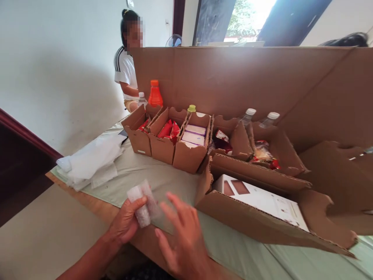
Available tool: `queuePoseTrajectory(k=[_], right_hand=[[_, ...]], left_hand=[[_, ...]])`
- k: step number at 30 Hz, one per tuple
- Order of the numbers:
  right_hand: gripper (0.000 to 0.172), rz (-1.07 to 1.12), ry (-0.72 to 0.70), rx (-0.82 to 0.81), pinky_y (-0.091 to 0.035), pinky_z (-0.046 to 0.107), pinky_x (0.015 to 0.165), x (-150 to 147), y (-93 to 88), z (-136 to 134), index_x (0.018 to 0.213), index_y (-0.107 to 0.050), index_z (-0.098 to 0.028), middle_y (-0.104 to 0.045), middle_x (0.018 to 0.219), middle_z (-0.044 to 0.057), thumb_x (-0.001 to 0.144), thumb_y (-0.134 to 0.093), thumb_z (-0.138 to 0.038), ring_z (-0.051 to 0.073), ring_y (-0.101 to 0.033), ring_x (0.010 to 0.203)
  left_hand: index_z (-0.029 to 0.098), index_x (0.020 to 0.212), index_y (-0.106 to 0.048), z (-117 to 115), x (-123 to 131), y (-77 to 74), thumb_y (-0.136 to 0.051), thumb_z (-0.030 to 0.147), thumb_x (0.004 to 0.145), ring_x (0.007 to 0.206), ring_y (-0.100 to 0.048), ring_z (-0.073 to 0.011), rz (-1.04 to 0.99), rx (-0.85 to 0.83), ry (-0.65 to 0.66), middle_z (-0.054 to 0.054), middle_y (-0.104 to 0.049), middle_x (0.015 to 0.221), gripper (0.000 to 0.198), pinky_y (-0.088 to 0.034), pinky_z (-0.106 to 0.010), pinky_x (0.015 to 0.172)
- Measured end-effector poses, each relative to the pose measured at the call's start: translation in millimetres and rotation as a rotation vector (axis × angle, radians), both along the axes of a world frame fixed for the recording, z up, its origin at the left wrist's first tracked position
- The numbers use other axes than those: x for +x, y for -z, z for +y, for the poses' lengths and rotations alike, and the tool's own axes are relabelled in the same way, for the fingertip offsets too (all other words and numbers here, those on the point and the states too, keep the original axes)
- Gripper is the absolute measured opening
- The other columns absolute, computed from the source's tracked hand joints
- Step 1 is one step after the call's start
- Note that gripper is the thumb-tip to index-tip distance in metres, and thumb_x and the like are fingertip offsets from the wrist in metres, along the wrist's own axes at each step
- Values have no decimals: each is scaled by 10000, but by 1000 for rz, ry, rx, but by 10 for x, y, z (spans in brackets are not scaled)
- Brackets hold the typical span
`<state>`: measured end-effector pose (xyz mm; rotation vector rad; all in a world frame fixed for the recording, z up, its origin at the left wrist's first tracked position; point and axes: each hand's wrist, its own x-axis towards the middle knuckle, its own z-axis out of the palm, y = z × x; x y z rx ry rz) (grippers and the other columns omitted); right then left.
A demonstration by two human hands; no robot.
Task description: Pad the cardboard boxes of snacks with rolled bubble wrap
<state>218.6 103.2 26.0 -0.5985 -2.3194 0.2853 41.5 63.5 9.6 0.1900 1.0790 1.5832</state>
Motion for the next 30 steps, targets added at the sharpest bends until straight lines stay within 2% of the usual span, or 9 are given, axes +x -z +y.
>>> queuePoseTrajectory(k=[2,5,8,11,14,17,20,24,30], right_hand=[[623,-12,92,-248,-555,385,911,-30,70,71,1480,-492,-169,-655,1379,170,921,-680,-366,274,-675,1166],[299,-30,83,-499,-563,324,769,-153,96,242,1168,-723,-227,-784,1016,61,928,-616,-370,221,-724,867],[259,96,142,-607,-523,286,686,-283,27,431,845,-746,-227,-748,781,27,929,-555,-380,196,-682,725],[255,196,219,-720,-496,266,631,-340,-74,610,839,-723,-213,-691,732,10,902,-589,-421,175,-627,665],[275,179,227,-754,-473,265,611,-371,-68,814,814,-698,-204,-645,707,3,897,-563,-429,164,-585,644],[311,34,244,-707,-494,298,631,-411,77,1038,836,-703,-190,-654,708,27,897,-498,-416,185,-607,653],[337,-52,302,-645,-547,398,771,-419,285,1166,995,-730,-166,-724,867,98,881,-498,-382,242,-673,782],[416,-19,329,-447,-496,545,1030,-325,545,1047,1253,-681,-185,-648,1335,174,917,-534,-382,322,-623,1206],[297,64,271,-396,-508,565,1035,-185,568,633,1100,-736,-195,-624,1384,169,955,-534,-358,320,-624,1230]], left_hand=[[153,908,-755,43,36,32,-948,434,569,740,-682,-180,20,71,66,-33,-756,814,481,-526,-286,743],[143,890,-759,86,17,88,-887,409,643,745,-674,-185,87,120,125,-48,-749,793,384,-520,-292,757],[150,888,-731,78,-237,173,-826,325,647,753,-658,-173,236,21,-4,-40,-742,820,312,-510,-278,745],[169,1042,-682,-48,-743,228,-747,325,670,839,-676,-201,496,-64,-256,-45,-733,901,409,-533,-310,783],[195,1121,-661,-258,-1318,202,-673,401,777,1024,-682,-268,1020,-178,-448,-91,-726,1063,402,-535,-441,953],[194,1164,-684,-413,-1773,154,-633,447,870,1338,-540,-387,1701,-257,-342,-181,-632,1346,391,-413,-596,1122],[148,1208,-687,-466,-2085,170,-586,390,901,1482,-360,-482,2096,-352,-149,-254,-516,1492,403,-372,-682,1117],[196,988,-738,-454,-2397,201,-522,265,877,1362,-530,-437,2193,-418,-63,-189,-693,1297,252,-425,-648,1079],[203,921,-734,-339,-2430,-131,-528,340,892,1011,-741,-312,1863,-345,-325,-108,-797,1088,249,-565,-470,941]])
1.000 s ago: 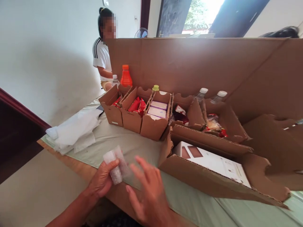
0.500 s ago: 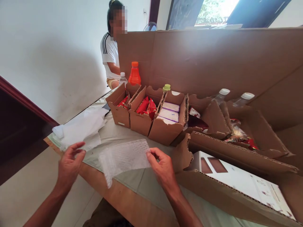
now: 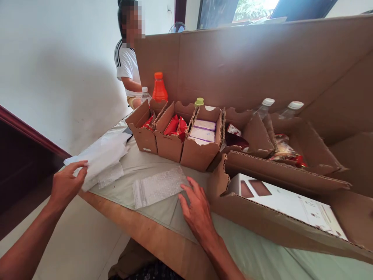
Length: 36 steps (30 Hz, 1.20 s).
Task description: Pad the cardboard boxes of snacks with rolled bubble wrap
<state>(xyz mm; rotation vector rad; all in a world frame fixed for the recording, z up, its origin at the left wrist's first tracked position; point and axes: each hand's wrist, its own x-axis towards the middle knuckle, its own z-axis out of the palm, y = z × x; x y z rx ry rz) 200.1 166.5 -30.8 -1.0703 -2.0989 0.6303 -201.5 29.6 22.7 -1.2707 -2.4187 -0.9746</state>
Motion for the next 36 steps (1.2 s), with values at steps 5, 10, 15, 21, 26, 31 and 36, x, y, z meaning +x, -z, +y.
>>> queuePoseTrajectory(k=[5,10,15,21,26,31,36], right_hand=[[403,261,-165,-568,-569,447,907,-145,-300,-331,1153,-721,-210,-692,1274,148,942,-586,-526,280,-674,1134],[808,656,-379,-1157,-587,381,767,-260,-398,-396,1341,-608,-205,-617,1407,213,791,-646,-796,328,-657,1194],[778,710,-344,-1240,-575,320,717,-245,-347,-268,1266,-628,-215,-708,1228,142,692,-787,-717,245,-700,986],[415,732,-13,-1060,-494,242,551,-444,-196,-257,873,-689,-177,-702,833,43,604,-853,-448,168,-618,731],[393,720,-7,-1038,-525,243,578,-689,-162,-317,872,-710,-176,-721,893,42,623,-817,-462,166,-635,785],[432,511,-62,-1147,-502,251,448,-682,-104,-348,803,-669,-154,-741,839,113,627,-814,-522,224,-707,725],[436,324,50,-939,-465,244,464,-218,-130,-282,1074,-668,-168,-703,718,24,775,-724,-480,160,-624,569]], left_hand=[[247,1046,-707,-33,610,-371,-600,315,961,1046,-756,-244,30,202,252,-32,-793,1149,152,-594,-367,914],[242,1099,-656,-135,1236,-403,-526,29,909,1254,-684,-243,195,115,1074,-79,-760,1268,314,-547,-432,1073],[161,1111,-684,-161,1411,-173,-482,-26,888,1338,-628,-248,374,-106,1353,-117,-751,1286,354,-483,-422,1164],[161,1049,-680,-215,1177,-122,-478,-50,910,1355,-614,-255,468,-56,1253,-103,-750,1291,323,-487,-436,1159],[197,1102,-684,-289,870,-182,-527,-45,910,1376,-595,-259,469,10,1020,-81,-745,1305,346,-491,-446,1143],[209,1047,-697,-351,588,68,-544,1,933,1348,-614,-270,450,-38,910,-69,-741,1307,282,-501,-450,1111],[200,1019,-703,-474,517,415,-531,-1,914,1341,-607,-274,379,-73,913,-89,-730,1314,284,-510,-434,1089]])
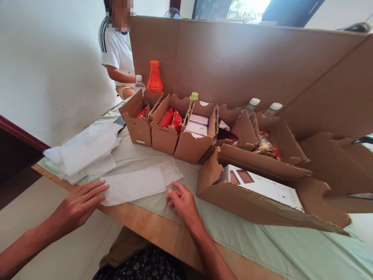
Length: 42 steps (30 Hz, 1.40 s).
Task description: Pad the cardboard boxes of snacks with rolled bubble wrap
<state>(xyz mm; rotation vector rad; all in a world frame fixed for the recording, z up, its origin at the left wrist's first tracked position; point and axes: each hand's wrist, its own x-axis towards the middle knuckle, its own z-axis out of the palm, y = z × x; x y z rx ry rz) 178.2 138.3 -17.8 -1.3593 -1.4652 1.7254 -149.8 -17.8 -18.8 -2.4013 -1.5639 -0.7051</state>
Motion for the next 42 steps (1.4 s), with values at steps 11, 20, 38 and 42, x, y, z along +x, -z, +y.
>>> queuePoseTrajectory(k=[11,20,38,42], right_hand=[[540,-463,-716,1117,-492,523,1035,-542,-69,-380,1358,-577,-114,-578,1454,213,831,-689,-144,352,-541,1307],[160,-398,-561,1018,-482,436,926,-757,267,-326,1029,-704,-152,-731,1214,151,964,-572,-88,291,-658,1111],[368,130,-222,251,-512,291,787,167,200,-623,885,-719,-190,-698,870,21,954,-588,-527,187,-635,839],[332,30,-4,382,-544,302,778,210,233,-663,1158,-690,-191,-734,977,61,943,-592,-424,197,-681,875]], left_hand=[[195,967,-650,-84,245,-87,-516,18,885,1148,-695,-237,-76,-145,34,-91,-768,1148,237,-491,-445,1089],[204,1177,-634,-134,315,-253,-591,110,894,1157,-681,-246,-176,-136,40,-87,-744,1207,302,-455,-436,1118],[174,1538,-406,34,1240,209,-594,433,922,1135,-705,-274,-926,-566,-294,-139,-730,1207,694,-571,-413,964],[111,1453,-499,233,1341,209,-559,481,867,821,-690,-224,-894,-550,-464,-55,-717,908,696,-554,-357,783]])
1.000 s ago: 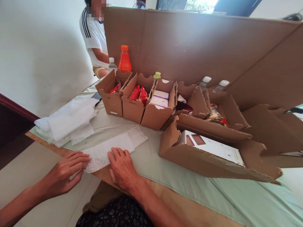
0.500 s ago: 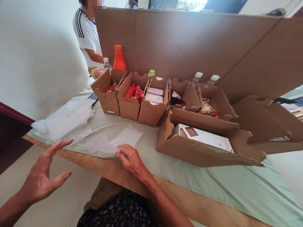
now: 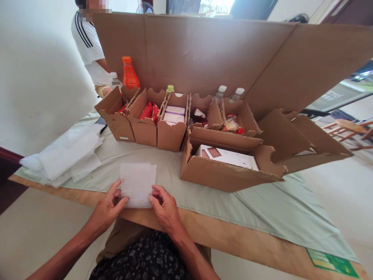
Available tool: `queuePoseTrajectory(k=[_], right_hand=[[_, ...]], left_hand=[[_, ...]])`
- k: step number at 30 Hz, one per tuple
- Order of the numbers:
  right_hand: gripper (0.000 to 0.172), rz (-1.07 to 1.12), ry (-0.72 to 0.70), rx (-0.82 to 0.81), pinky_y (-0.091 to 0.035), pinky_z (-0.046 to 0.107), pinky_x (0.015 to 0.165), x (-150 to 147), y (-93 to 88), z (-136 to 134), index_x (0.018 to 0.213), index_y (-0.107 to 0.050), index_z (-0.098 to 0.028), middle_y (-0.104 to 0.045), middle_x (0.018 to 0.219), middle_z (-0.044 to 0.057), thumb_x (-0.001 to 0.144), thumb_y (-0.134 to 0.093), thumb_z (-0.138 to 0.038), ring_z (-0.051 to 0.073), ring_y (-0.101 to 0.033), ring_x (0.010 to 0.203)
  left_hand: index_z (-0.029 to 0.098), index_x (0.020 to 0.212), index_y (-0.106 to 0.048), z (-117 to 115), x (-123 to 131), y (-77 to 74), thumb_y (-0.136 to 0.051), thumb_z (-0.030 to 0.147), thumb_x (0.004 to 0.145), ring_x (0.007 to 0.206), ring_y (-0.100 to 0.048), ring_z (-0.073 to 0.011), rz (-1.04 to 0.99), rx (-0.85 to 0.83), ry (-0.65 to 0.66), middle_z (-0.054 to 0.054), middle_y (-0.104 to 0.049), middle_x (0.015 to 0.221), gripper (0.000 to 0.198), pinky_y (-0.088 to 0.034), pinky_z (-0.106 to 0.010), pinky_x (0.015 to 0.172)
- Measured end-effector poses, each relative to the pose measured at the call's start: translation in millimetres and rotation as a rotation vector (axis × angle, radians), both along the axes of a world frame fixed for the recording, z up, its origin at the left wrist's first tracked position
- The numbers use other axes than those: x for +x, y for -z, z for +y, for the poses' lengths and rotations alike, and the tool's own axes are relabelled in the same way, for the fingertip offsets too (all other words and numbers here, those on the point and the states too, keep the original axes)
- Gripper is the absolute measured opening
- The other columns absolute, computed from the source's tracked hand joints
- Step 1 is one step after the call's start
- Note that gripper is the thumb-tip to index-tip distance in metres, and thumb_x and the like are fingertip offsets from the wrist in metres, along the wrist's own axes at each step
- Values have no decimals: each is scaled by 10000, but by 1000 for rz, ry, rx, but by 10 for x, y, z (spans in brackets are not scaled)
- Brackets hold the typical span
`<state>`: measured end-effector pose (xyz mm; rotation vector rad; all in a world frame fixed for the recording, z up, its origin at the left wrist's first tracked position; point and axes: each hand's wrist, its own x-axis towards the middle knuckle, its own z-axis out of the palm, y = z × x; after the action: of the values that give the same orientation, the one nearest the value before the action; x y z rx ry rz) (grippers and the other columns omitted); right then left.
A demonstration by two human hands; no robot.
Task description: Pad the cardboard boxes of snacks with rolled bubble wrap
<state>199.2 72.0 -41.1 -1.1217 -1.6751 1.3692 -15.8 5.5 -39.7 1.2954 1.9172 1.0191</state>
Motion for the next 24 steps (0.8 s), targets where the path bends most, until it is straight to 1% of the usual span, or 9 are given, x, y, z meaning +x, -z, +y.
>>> queuePoseTrajectory(k=[3,5,7,11,14,16,18,20,24], right_hand=[[267,-159,145,397,-543,344,824,89,-94,-84,1210,-668,-210,-743,1005,76,974,-555,-268,208,-683,904],[255,-256,17,651,-534,377,867,108,-163,-151,1190,-666,-218,-740,1069,85,967,-549,-179,224,-670,969],[311,-359,-163,773,-524,423,930,65,-187,-192,1231,-645,-206,-709,1232,113,931,-588,-146,262,-642,1103],[324,-533,-260,800,-501,449,958,-107,-85,-146,1222,-639,-187,-686,1313,127,906,-640,-113,290,-610,1194],[194,-538,-258,774,-485,404,895,-169,-23,-67,1097,-676,-197,-748,1146,93,946,-613,-93,249,-655,1054],[187,-508,-274,715,-474,385,872,-157,-31,-31,1098,-691,-201,-764,1060,74,963,-605,-105,227,-667,965],[222,-480,-295,618,-474,376,893,-121,-65,-10,1161,-696,-214,-773,1048,57,983,-591,-132,212,-674,952],[255,-475,-288,541,-479,382,941,-80,-109,1,1217,-686,-218,-768,1123,61,1000,-567,-159,210,-678,1016],[334,-541,-185,653,-478,461,999,-41,-194,-10,1277,-652,-190,-657,1357,148,945,-624,-179,292,-608,1196]], left_hand=[[97,1513,-448,74,-15,-27,-520,440,867,719,-642,-208,110,-28,84,3,-649,762,735,-514,-339,723],[84,1541,-413,95,-29,-3,-512,429,877,706,-632,-210,174,-43,107,10,-637,744,754,-508,-340,713],[86,1542,-413,107,-43,52,-524,416,886,714,-638,-212,224,-46,117,-2,-659,771,743,-521,-346,720],[119,1493,-479,83,-77,116,-558,357,914,797,-674,-245,378,96,139,-44,-703,844,631,-555,-403,794],[166,1474,-498,-14,-96,38,-622,364,930,1121,-655,-315,560,341,165,-156,-701,1211,593,-520,-493,979],[207,1466,-509,-93,-96,-33,-644,327,933,1278,-587,-326,599,440,266,-164,-640,1379,563,-465,-514,1082],[230,1436,-542,-141,-88,-73,-604,265,953,1197,-638,-281,533,438,359,-121,-705,1273,488,-488,-473,1063],[227,1390,-592,-123,-78,-65,-556,254,970,1008,-691,-240,428,349,354,-81,-760,1073,422,-548,-412,943],[197,1316,-672,109,-77,15,-550,328,945,911,-702,-253,315,143,243,-103,-775,1043,412,-572,-395,837]])
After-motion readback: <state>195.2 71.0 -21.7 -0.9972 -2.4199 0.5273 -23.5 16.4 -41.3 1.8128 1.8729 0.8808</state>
